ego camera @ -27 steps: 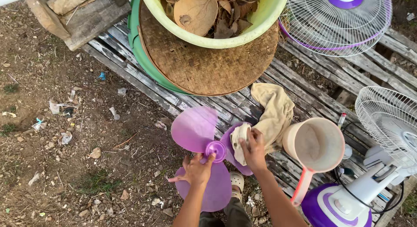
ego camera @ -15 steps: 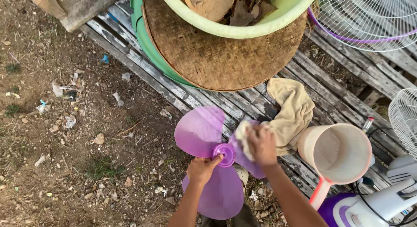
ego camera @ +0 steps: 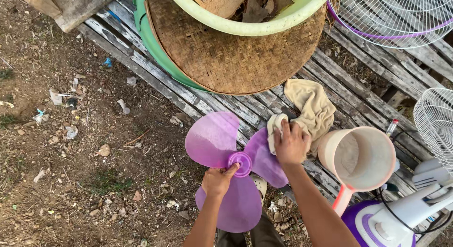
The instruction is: The person services a desk fan on a wooden pallet table. They wipe the purple fan blades with a cloth, detach the blade assembly from the motor hub, brush the hub and the purple guard ring with a brush, then reattach the blades and the front guard and press the hub cap back into place.
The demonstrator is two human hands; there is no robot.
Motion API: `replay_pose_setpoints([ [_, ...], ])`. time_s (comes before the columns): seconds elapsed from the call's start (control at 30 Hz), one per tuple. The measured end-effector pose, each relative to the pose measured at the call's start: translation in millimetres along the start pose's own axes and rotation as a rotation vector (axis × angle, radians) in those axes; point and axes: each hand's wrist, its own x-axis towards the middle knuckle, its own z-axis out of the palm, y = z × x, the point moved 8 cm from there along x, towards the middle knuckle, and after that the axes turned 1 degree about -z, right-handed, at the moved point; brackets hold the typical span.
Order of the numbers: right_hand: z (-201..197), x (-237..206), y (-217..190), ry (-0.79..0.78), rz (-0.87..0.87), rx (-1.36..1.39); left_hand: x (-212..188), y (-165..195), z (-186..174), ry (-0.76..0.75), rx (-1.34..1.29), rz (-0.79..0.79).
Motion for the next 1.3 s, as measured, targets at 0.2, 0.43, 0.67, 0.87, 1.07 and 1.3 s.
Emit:
replay_pose_setpoints([
  [0.2, -20, -87, -49, -0.289, -0.464, 0.123, -19, 2, 0, -0.01, -0.175, 0.06],
  [0.43, -111, -49, -6, 0.258, -0.206, -0.045, -37, 4, -24, 0.217, -0.537, 0.193],
  [0.67, -48, -57, -43, 0.094, -0.559, 0.336, -19, 7, -9, 0.151, -0.509, 0.125],
  [0.87, -25, -58, -59, -0.066, -0.595, 0.196, -5, -5, 1, 0.068, -0.322, -0.013],
  [1.07, -4, -12, -61, -0.066, -0.576, 0.017, 14, 1, -9, 0.099, -0.395, 0.108],
  [1.3, -13, -18, -79, 0.116, -0.449, 0.144, 23, -2, 8, 0.048, 0.075, 0.134],
])
